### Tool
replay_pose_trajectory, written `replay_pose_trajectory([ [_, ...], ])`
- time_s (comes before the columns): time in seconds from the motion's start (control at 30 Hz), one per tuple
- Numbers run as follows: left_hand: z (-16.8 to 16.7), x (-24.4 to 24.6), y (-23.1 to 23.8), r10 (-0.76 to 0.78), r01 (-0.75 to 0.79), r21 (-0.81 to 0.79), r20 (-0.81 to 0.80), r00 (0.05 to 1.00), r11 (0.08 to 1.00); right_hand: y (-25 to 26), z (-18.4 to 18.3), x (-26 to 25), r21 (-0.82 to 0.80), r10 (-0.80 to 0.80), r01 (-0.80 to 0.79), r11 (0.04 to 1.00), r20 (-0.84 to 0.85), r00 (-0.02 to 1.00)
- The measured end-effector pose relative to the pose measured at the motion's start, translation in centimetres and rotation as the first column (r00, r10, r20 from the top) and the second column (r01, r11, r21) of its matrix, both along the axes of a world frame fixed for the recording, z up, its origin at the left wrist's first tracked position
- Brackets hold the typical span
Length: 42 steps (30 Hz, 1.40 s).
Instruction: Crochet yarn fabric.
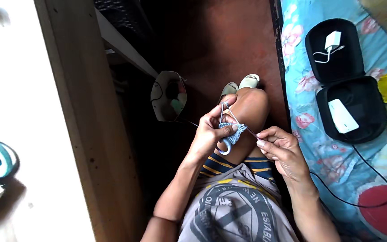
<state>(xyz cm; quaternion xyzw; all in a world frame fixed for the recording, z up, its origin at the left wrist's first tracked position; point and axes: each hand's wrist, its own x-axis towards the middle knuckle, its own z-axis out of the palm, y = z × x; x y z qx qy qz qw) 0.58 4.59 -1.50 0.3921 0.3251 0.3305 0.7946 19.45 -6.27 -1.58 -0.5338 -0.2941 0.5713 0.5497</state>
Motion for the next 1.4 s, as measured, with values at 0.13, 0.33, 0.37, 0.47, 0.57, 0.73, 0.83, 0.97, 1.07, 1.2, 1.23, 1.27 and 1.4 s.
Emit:
replay_pose_trajectory([
  [0.13, 0.3, 0.1, -0.2, 0.017, -0.011, 0.109, -0.049, 0.999, 0.994, 0.2, 0.0, -0.5, -0.011, -0.025, 0.025, 1.0, 0.034, 0.999],
  [0.33, 0.9, 1.0, -1.1, 0.18, -0.1, 0.344, -0.209, 0.961, 0.934, 0.3, -0.1, -1.8, 0.158, -0.079, 0.032, 0.987, 0.306, 0.949],
  [0.37, 0.7, 1.2, -1.5, 0.221, -0.104, 0.446, -0.219, 0.95, 0.889, 0.4, 0.1, -2.2, 0.194, -0.094, 0.024, 0.981, 0.362, 0.927],
  [0.47, -1.2, 2.0, -2.4, 0.344, -0.147, 0.742, -0.118, 0.932, 0.654, 1.0, 0.6, -3.3, 0.228, -0.131, 0.032, 0.973, 0.432, 0.892],
  [0.57, -1.6, 2.2, -2.7, 0.348, -0.201, 0.762, -0.034, 0.937, 0.615, 1.6, 1.2, -3.3, 0.111, -0.088, 0.075, 0.991, 0.118, 0.989],
  [0.73, 0.3, 1.5, -2.4, 0.307, -0.268, 0.424, -0.026, 0.951, 0.865, 0.7, 0.5, -3.2, 0.237, -0.181, 0.092, 0.967, 0.388, 0.904],
  [0.83, 0.5, 1.3, -2.1, 0.291, -0.256, 0.351, -0.051, 0.955, 0.901, 0.3, -0.6, -3.3, 0.396, -0.337, 0.052, 0.917, 0.696, 0.634],
  [0.97, 0.5, 0.9, -1.4, 0.266, -0.252, 0.311, -0.005, 0.964, 0.917, 0.3, -0.8, -3.0, 0.458, -0.403, -0.019, 0.889, 0.802, 0.441],
  [1.07, 0.5, 0.4, -1.0, 0.229, -0.226, 0.247, 0.017, 0.973, 0.943, 0.3, -0.7, -2.8, 0.457, -0.397, -0.047, 0.888, 0.814, 0.423],
  [1.2, 0.4, -0.1, -0.5, 0.187, -0.193, 0.177, 0.049, 0.981, 0.965, 0.0, -0.9, -2.4, 0.451, -0.38, -0.068, 0.89, 0.815, 0.438],
  [1.23, 0.4, -0.1, -0.5, 0.177, -0.184, 0.16, 0.058, 0.982, 0.97, -0.1, -0.9, -2.3, 0.451, -0.375, -0.076, 0.889, 0.815, 0.443],
  [1.27, 0.4, -0.2, -0.4, 0.166, -0.174, 0.143, 0.065, 0.984, 0.974, -0.2, -0.9, -2.2, 0.448, -0.368, -0.083, 0.89, 0.813, 0.451],
  [1.4, 0.1, -0.3, -0.2, 0.137, -0.144, 0.082, 0.092, 0.986, 0.986, -0.4, -1.1, -1.8, 0.432, -0.317, -0.079, 0.898, 0.763, 0.564],
])
